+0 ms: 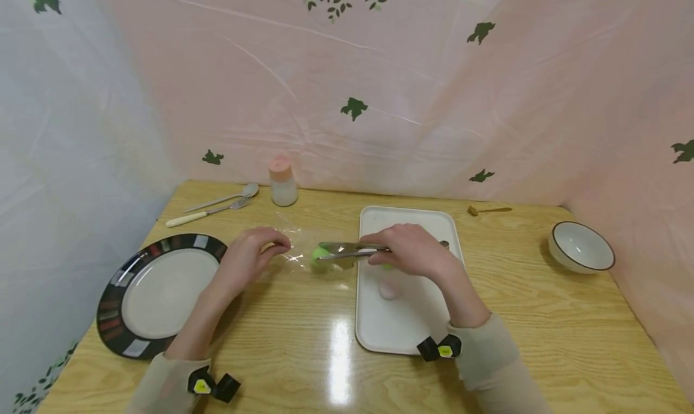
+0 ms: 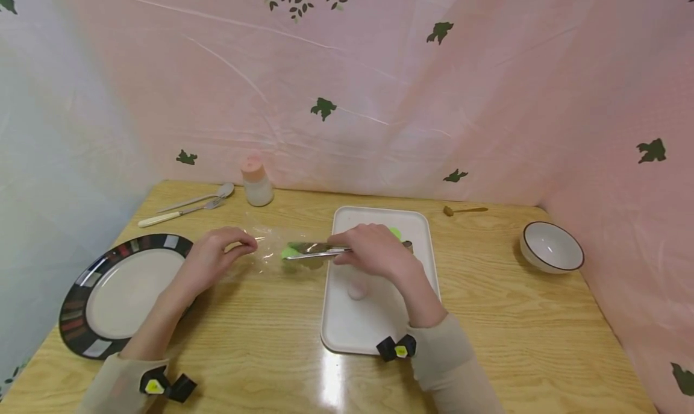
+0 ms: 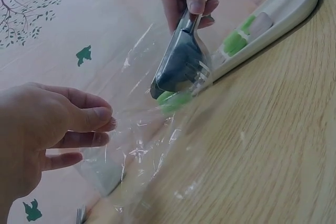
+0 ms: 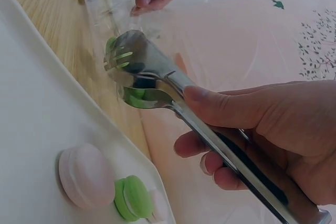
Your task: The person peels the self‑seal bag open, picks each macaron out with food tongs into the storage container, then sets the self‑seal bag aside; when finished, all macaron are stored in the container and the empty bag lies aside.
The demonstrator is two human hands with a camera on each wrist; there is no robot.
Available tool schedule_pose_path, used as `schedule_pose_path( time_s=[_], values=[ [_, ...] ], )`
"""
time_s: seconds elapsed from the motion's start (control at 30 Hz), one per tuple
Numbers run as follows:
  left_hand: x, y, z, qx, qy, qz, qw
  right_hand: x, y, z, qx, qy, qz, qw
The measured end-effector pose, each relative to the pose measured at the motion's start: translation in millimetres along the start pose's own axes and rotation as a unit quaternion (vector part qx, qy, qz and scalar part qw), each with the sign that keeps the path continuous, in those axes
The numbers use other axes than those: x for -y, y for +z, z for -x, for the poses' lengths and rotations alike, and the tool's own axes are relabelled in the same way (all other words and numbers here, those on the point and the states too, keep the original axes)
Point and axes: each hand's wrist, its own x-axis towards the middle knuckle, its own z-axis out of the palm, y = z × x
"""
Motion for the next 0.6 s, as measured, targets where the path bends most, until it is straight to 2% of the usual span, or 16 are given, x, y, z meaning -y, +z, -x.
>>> schedule_pose_path(
  time_s=[0.4, 0.6],
  values=[
    [4.1, -5.0, 0.9, -0.017, -0.008, -0.006, 0.9998, -8.2, -1.3, 3.2, 0.003, 0.010, -0.009, 1.000],
    [4.7, -6.9, 0.3, -0.025, 0.004, 0.001, 0.9997, -10.0, 1.7, 2.9, 0.001, 0.008, -0.006, 1.000]
  ],
)
